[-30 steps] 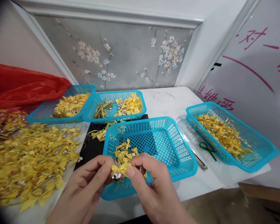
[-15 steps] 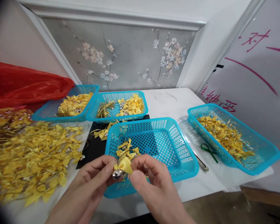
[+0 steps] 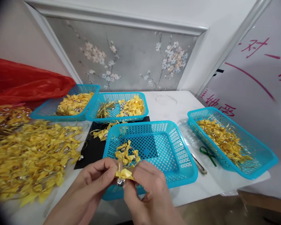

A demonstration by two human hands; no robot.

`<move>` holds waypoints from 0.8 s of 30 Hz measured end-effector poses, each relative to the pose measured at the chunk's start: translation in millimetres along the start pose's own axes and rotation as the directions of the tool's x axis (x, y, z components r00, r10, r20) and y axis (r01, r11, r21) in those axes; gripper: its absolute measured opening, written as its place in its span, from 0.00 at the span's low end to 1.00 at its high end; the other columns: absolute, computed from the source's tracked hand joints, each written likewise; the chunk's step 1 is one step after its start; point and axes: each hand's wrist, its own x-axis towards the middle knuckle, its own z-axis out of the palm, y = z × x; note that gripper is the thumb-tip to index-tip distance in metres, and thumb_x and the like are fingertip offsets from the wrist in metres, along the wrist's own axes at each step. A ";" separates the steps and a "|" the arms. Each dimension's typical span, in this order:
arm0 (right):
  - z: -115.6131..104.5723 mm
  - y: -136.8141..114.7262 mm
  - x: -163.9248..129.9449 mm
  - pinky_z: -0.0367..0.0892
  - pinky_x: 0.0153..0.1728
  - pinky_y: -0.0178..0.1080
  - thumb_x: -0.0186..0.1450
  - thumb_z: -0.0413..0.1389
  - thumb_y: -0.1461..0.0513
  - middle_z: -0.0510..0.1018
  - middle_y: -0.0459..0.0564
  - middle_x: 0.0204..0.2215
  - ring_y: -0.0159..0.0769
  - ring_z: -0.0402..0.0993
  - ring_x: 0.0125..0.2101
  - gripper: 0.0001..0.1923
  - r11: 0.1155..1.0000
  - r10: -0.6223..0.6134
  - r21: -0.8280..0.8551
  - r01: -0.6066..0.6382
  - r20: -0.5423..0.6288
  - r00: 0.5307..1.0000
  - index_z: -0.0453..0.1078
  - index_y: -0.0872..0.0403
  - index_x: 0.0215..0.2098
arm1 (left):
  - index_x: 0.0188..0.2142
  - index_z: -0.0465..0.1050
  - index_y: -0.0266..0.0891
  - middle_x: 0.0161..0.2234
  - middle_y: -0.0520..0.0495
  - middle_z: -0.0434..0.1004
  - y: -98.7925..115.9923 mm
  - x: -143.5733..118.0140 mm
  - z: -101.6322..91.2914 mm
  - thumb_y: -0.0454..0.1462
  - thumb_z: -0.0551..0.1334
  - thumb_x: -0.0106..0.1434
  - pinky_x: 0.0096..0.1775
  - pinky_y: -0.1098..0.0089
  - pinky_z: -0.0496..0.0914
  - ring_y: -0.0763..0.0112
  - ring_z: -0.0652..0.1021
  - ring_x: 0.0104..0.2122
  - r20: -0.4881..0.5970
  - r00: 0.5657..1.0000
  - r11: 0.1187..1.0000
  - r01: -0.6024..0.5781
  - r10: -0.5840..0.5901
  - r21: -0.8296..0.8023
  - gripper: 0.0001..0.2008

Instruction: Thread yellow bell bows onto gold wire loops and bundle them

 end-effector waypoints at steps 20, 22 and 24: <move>-23.2 16.5 14.0 0.57 0.22 0.28 0.64 0.59 0.51 0.65 0.39 0.21 0.25 0.58 0.21 0.13 0.700 0.429 0.540 -0.467 0.206 0.880 0.70 0.53 0.33 | 0.27 0.73 0.41 0.14 0.55 0.69 3.4 6.5 2.7 0.44 0.62 0.62 0.22 0.75 0.59 0.75 0.65 0.17 -0.024 0.996 0.951 -0.074 0.085 0.299 0.11; -21.1 14.4 14.2 0.58 0.24 0.29 0.63 0.60 0.51 0.67 0.40 0.23 0.26 0.60 0.23 0.13 0.691 0.402 0.560 -0.458 0.231 0.886 0.70 0.52 0.34 | 0.26 0.72 0.41 0.16 0.54 0.71 4.0 5.4 1.4 0.43 0.62 0.62 0.22 0.76 0.62 0.75 0.68 0.18 0.001 0.997 0.961 -0.079 0.082 0.267 0.11; -20.3 12.3 13.9 0.60 0.28 0.31 0.59 0.64 0.51 0.69 0.42 0.27 0.28 0.63 0.27 0.16 0.704 0.370 0.548 -0.452 0.261 0.892 0.70 0.51 0.37 | 0.26 0.72 0.41 0.18 0.54 0.73 4.4 4.1 -0.4 0.42 0.63 0.62 0.23 0.76 0.65 0.74 0.71 0.20 0.024 0.996 0.962 -0.092 0.088 0.256 0.11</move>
